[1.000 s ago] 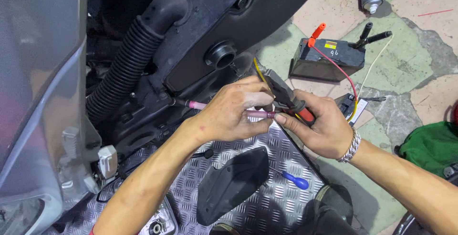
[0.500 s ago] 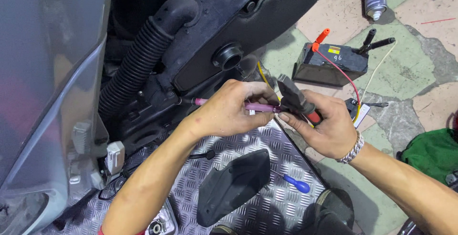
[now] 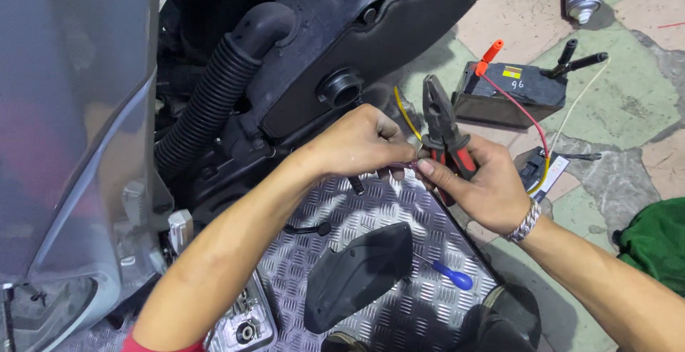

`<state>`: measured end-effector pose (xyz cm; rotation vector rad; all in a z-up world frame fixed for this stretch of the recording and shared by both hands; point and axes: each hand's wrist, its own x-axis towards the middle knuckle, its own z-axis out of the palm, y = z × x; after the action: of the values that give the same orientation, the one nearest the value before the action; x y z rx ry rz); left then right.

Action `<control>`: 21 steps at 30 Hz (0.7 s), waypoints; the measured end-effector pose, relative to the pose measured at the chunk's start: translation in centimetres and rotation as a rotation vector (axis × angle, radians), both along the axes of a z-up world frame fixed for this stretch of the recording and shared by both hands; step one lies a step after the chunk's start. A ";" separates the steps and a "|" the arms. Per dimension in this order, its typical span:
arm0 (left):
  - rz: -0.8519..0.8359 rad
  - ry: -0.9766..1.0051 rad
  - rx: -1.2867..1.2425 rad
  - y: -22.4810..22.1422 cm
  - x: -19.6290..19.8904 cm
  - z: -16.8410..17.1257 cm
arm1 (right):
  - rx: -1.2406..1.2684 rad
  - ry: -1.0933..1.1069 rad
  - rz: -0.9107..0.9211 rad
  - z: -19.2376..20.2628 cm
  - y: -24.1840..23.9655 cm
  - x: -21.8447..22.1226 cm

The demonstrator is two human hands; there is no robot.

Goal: Repairing motorcycle wiring and installing a plastic body panel

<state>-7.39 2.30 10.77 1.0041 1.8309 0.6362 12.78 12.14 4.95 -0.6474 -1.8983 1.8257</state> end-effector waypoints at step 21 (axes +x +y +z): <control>0.236 -0.158 -0.064 0.4 3.8 1.7 | 0.071 0.158 0.046 1.8 -0.4 0.2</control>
<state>-3.56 2.75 12.51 0.6810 1.8312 0.7711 12.96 11.72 6.79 -0.4261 -1.8777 1.7725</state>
